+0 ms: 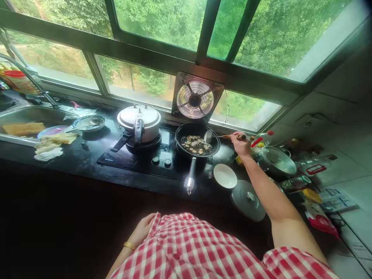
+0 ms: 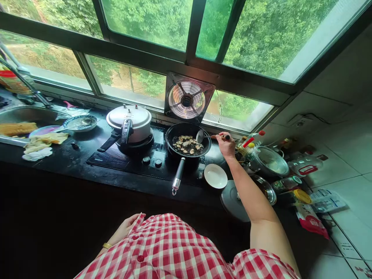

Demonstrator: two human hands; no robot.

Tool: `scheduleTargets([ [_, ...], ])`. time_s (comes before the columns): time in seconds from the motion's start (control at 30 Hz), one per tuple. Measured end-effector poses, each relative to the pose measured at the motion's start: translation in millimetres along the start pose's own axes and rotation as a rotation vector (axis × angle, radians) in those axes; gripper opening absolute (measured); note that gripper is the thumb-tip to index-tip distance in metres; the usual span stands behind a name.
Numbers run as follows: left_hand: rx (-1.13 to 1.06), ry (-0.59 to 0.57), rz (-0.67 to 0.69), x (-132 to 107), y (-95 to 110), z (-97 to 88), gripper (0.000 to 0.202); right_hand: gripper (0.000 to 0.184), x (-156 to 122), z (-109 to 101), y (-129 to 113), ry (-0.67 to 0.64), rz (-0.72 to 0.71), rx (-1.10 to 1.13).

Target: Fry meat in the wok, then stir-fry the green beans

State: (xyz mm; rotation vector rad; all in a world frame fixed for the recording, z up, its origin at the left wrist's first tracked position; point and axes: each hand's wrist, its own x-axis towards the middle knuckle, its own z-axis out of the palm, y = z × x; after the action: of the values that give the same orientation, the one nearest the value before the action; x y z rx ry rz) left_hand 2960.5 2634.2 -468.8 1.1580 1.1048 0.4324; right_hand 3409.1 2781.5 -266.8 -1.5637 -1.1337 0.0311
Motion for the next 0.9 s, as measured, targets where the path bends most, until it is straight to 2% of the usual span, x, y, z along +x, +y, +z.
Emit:
scheduleTargets([
  [0.1,0.009,-0.012,0.006,3.4,1.5,3.2,0.058,0.015,-5.3,-11.6,-1.9,0.036,-0.185,-0.17],
  [0.17,0.017,-0.018,0.0,5.5,3.7,5.4,0.059,0.016,-7.4,-10.3,2.6,0.049,-0.186,-0.177],
  [0.27,0.016,-0.028,-0.007,7.5,5.8,8.0,0.059,0.021,-7.1,2.5,15.9,0.071,-0.049,-0.035],
  [0.37,0.02,-0.015,-0.003,7.2,5.0,8.8,0.061,0.026,-5.8,22.4,26.0,0.123,0.191,0.234],
  [0.47,0.034,0.017,0.001,3.7,4.5,8.6,0.063,0.029,-7.0,41.9,25.2,0.178,0.38,0.412],
  [0.53,0.031,0.025,0.001,0.2,5.4,8.2,0.062,0.03,-8.6,51.5,19.4,0.169,0.425,0.46],
  [0.7,-0.025,0.019,0.001,-5.7,5.6,7.9,0.056,0.03,-10.9,56.3,-0.1,0.061,0.323,0.477],
  [0.8,-0.02,0.021,-0.007,-4.4,3.0,8.4,0.058,0.029,-10.2,44.9,-7.4,-0.003,0.231,0.455],
  [0.9,0.004,0.015,-0.002,-1.2,1.9,8.9,0.06,0.029,-8.5,24.8,-8.2,-0.063,0.078,0.334],
])
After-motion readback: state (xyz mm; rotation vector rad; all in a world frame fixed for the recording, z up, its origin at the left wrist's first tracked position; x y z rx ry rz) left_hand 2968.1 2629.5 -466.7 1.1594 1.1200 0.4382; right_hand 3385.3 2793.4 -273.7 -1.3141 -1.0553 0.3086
